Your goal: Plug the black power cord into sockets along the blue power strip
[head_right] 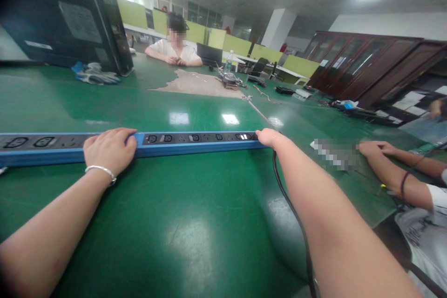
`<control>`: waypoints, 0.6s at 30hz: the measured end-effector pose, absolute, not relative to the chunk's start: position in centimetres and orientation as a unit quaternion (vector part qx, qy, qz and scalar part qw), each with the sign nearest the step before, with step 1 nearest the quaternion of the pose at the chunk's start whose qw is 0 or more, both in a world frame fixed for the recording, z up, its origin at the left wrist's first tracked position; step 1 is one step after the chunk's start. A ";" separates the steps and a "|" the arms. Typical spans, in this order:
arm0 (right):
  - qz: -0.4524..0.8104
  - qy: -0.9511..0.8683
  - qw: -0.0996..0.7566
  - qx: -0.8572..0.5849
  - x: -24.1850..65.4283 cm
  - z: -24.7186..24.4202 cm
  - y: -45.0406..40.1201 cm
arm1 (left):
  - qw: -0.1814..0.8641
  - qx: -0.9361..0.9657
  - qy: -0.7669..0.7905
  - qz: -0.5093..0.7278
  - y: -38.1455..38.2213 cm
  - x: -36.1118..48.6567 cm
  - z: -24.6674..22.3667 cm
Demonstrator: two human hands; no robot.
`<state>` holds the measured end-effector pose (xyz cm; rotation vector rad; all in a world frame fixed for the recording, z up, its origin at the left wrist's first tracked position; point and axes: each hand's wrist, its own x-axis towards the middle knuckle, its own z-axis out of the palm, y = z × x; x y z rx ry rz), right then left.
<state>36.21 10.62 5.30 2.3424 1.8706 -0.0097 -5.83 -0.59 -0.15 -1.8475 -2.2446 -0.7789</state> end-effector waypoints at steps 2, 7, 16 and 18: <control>0.000 0.614 0.077 0.785 36.2 5.2 10.4 | 0.058 -0.609 -0.745 -0.267 -0.6 -5.8 -0.2; 0.006 0.601 0.086 0.795 36.1 4.9 9.6 | 0.048 -0.605 -0.746 -0.273 -0.5 -5.8 -0.1; -0.096 0.579 0.193 0.787 36.1 7.2 11.1 | 0.030 -0.602 -0.741 -0.295 -0.5 -5.8 -0.1; -0.126 0.566 0.186 0.793 36.1 7.4 11.1 | 0.033 -0.600 -0.746 -0.287 -0.5 -5.7 -0.1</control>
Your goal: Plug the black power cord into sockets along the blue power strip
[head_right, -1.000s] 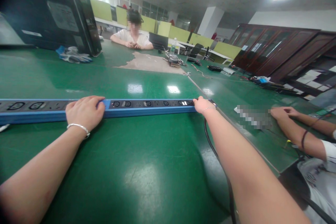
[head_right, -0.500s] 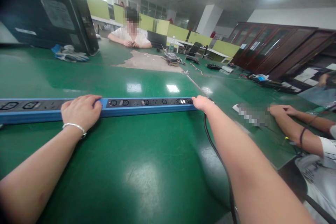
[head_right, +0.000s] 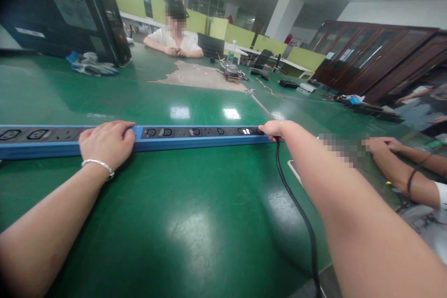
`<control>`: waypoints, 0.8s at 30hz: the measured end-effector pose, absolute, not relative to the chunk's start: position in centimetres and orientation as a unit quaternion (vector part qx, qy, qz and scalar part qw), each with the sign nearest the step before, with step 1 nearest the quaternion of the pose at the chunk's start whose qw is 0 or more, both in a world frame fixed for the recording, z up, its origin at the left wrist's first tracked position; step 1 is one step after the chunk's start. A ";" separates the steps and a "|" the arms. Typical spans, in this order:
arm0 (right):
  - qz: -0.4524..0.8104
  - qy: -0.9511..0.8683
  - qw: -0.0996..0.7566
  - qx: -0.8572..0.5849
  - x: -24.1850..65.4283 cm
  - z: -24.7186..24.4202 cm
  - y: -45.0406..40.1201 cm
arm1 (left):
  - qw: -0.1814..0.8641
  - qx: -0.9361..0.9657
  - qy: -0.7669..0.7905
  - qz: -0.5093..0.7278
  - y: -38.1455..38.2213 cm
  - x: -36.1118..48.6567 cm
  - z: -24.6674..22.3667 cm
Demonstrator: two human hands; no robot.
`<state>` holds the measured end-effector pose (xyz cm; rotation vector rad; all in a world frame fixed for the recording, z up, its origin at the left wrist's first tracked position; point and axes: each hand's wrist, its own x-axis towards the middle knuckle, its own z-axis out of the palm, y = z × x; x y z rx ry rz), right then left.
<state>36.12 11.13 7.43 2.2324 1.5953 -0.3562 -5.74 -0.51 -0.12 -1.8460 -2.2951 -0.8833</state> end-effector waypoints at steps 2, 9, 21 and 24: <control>-0.128 0.564 0.180 0.796 36.1 7.4 11.1 | 0.035 -0.598 -0.750 -0.280 -0.5 -5.7 -0.1; -0.012 0.611 0.149 0.777 36.1 5.6 10.1 | 0.040 -0.604 -0.744 -0.281 -0.5 -5.7 -0.1; 0.004 0.611 0.159 0.776 34.9 6.4 10.0 | 0.083 -0.609 -0.755 -0.227 -0.5 -5.8 0.0; 0.004 0.611 0.163 0.775 34.9 6.5 10.2 | 0.078 -0.609 -0.755 -0.231 -0.5 -5.7 0.0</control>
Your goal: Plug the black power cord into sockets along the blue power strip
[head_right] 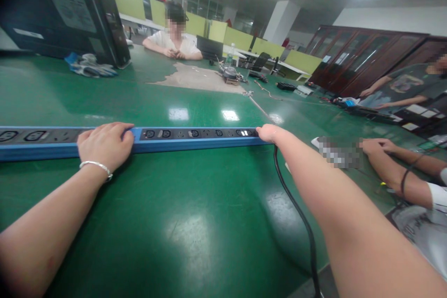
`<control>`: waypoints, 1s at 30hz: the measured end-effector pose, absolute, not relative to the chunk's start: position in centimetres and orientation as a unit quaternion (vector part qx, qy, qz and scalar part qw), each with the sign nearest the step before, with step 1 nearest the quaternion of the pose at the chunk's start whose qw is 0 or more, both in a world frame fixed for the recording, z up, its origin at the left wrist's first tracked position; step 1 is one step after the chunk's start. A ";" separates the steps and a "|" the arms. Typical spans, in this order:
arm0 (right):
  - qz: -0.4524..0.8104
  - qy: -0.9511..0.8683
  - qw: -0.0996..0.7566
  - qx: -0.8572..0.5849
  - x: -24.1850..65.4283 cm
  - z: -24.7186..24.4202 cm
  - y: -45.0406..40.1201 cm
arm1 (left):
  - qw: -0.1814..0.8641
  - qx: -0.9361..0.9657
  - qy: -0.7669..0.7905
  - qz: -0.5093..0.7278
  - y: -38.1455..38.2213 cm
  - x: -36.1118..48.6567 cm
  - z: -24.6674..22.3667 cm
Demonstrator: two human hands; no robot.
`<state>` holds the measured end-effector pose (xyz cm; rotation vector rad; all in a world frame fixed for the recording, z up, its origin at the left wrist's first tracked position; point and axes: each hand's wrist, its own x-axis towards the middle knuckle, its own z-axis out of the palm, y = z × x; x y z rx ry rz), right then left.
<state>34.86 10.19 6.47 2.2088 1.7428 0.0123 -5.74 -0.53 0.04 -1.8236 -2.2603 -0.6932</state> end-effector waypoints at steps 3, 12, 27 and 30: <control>0.006 0.614 0.156 0.774 35.4 6.1 10.3 | 0.077 -0.609 -0.755 -0.232 -0.5 -5.7 0.1; 0.010 0.608 0.115 0.786 37.0 4.7 10.2 | 0.073 -0.607 -0.757 -0.229 -0.5 -5.7 0.2; 0.002 0.615 0.168 0.771 35.8 5.7 11.6 | 0.063 -0.610 -0.754 -0.235 -0.6 -5.8 0.2; 0.002 0.616 0.164 0.771 36.1 5.4 11.5 | 0.068 -0.614 -0.751 -0.236 -0.6 -5.8 0.1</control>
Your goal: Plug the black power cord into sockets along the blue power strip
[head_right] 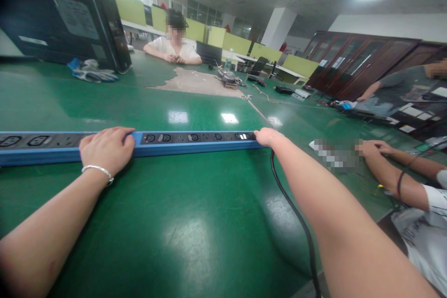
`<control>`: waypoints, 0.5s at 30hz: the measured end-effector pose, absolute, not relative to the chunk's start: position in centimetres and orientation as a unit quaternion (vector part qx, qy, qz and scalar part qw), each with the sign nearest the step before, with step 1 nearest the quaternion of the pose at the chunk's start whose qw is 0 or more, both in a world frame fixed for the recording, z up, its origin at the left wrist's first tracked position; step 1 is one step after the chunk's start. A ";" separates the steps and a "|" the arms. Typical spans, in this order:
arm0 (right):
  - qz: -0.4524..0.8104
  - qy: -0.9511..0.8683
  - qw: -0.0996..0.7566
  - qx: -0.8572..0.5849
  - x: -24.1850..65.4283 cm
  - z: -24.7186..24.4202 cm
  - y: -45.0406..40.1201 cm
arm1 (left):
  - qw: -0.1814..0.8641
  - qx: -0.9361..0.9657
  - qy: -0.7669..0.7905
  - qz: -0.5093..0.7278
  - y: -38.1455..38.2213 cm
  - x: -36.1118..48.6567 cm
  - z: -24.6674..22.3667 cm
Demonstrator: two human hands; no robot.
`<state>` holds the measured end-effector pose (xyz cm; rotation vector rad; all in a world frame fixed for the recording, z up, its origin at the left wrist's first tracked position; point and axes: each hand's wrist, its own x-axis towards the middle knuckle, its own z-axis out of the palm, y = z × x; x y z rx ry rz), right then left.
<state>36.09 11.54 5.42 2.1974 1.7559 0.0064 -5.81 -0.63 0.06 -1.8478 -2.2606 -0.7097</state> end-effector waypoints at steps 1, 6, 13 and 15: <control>0.003 0.615 0.160 0.772 36.2 5.3 11.5 | 0.070 -0.614 -0.749 -0.238 -0.6 -5.8 0.0; 0.009 0.609 0.130 0.783 36.5 4.9 10.7 | 0.070 -0.613 -0.751 -0.236 -0.7 -5.7 0.2; 0.006 0.607 0.107 0.787 36.4 5.1 9.5 | 0.070 -0.615 -0.750 -0.235 -0.8 -5.7 0.4; 0.006 0.609 0.105 0.786 36.2 5.2 9.4 | 0.071 -0.614 -0.748 -0.241 -0.8 -5.7 0.3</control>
